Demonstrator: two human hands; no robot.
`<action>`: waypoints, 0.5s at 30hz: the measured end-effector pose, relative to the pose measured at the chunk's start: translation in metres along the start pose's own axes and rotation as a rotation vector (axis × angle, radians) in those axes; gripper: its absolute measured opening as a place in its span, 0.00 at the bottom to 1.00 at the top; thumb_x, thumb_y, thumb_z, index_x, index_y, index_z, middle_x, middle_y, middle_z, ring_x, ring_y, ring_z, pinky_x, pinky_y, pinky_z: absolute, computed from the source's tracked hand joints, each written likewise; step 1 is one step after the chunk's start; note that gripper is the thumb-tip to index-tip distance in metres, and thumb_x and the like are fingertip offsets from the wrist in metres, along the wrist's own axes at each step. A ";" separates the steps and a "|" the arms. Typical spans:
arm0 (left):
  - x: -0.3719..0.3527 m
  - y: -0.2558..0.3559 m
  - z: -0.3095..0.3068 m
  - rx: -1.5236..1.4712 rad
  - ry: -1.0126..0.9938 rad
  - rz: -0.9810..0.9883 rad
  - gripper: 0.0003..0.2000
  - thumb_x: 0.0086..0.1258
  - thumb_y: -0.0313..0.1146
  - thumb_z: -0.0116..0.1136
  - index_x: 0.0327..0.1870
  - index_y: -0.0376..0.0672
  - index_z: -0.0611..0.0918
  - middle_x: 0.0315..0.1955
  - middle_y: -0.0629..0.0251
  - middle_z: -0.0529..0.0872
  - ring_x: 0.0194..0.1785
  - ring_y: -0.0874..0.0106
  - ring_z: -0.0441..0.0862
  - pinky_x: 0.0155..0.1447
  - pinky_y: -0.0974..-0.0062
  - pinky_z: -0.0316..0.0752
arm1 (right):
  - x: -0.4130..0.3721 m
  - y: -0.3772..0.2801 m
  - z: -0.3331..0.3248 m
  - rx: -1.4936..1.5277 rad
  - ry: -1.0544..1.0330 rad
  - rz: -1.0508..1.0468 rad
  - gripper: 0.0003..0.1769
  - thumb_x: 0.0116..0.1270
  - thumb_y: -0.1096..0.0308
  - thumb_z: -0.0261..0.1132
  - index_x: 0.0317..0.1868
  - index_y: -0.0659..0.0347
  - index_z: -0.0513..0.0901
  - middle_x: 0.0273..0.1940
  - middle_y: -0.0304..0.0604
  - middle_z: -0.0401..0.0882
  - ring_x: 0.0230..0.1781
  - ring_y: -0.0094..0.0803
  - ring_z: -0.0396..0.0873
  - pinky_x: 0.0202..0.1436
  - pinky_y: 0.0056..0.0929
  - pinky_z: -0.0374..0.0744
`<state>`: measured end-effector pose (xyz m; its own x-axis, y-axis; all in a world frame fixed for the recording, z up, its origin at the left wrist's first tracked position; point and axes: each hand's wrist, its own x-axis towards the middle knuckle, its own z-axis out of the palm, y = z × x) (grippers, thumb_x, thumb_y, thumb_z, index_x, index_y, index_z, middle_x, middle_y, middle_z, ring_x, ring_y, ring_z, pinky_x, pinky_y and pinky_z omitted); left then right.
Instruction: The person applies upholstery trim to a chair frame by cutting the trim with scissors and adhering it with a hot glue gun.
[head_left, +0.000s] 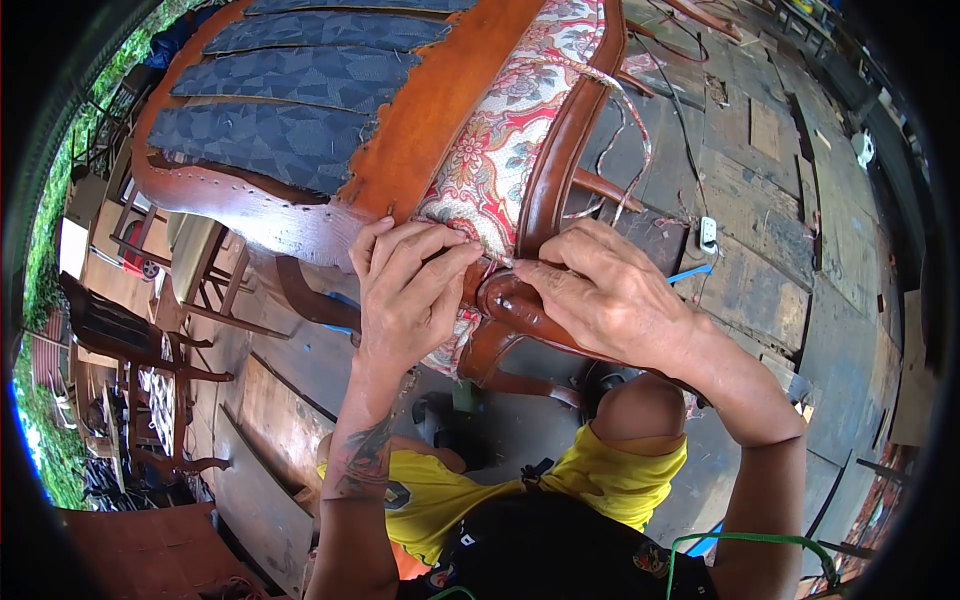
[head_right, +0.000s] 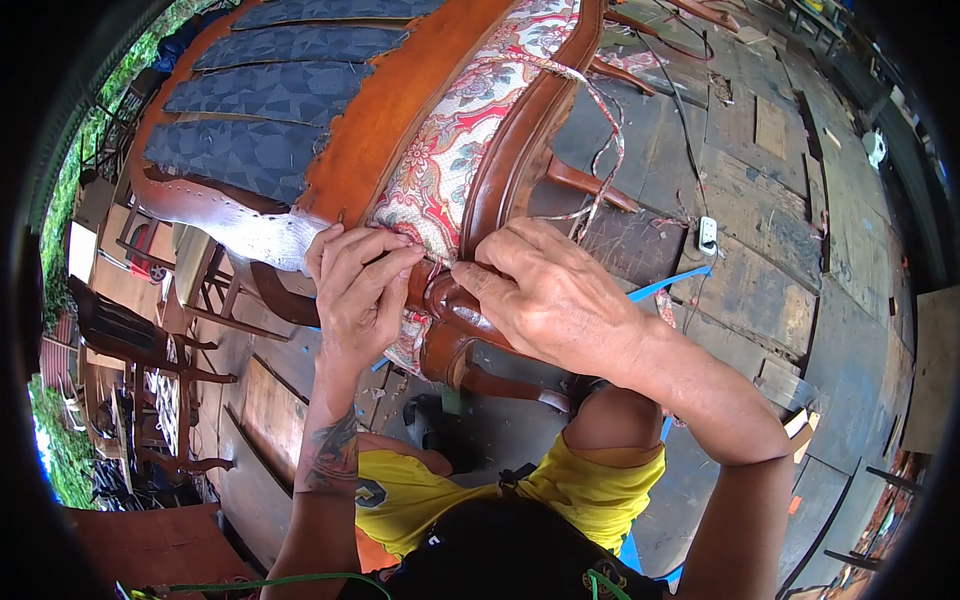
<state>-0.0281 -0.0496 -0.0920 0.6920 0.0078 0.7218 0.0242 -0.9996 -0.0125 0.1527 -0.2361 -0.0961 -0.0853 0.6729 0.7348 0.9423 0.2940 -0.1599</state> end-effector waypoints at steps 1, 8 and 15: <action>0.000 0.000 0.000 -0.002 0.000 0.001 0.16 0.61 0.24 0.73 0.50 0.52 0.91 0.49 0.74 0.88 0.57 0.69 0.83 0.73 0.58 0.63 | 0.000 0.000 0.001 0.023 -0.003 0.001 0.18 0.58 0.71 0.73 0.49 0.69 0.90 0.40 0.47 0.79 0.43 0.44 0.81 0.49 0.40 0.83; -0.001 0.000 0.000 -0.001 -0.008 0.005 0.16 0.61 0.23 0.73 0.49 0.52 0.91 0.49 0.73 0.89 0.57 0.68 0.83 0.74 0.58 0.63 | -0.007 0.001 0.007 0.063 0.022 0.026 0.20 0.58 0.72 0.75 0.51 0.68 0.90 0.40 0.47 0.79 0.40 0.43 0.81 0.46 0.40 0.83; -0.002 -0.001 0.002 0.007 0.000 0.013 0.16 0.61 0.23 0.73 0.49 0.51 0.91 0.50 0.73 0.89 0.57 0.68 0.83 0.74 0.58 0.63 | -0.010 0.004 0.011 0.093 0.043 0.042 0.19 0.59 0.72 0.75 0.52 0.66 0.90 0.40 0.47 0.79 0.38 0.43 0.81 0.44 0.40 0.82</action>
<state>-0.0284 -0.0482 -0.0947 0.6925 -0.0057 0.7214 0.0202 -0.9994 -0.0272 0.1533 -0.2343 -0.1117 -0.0300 0.6568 0.7534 0.9107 0.3286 -0.2503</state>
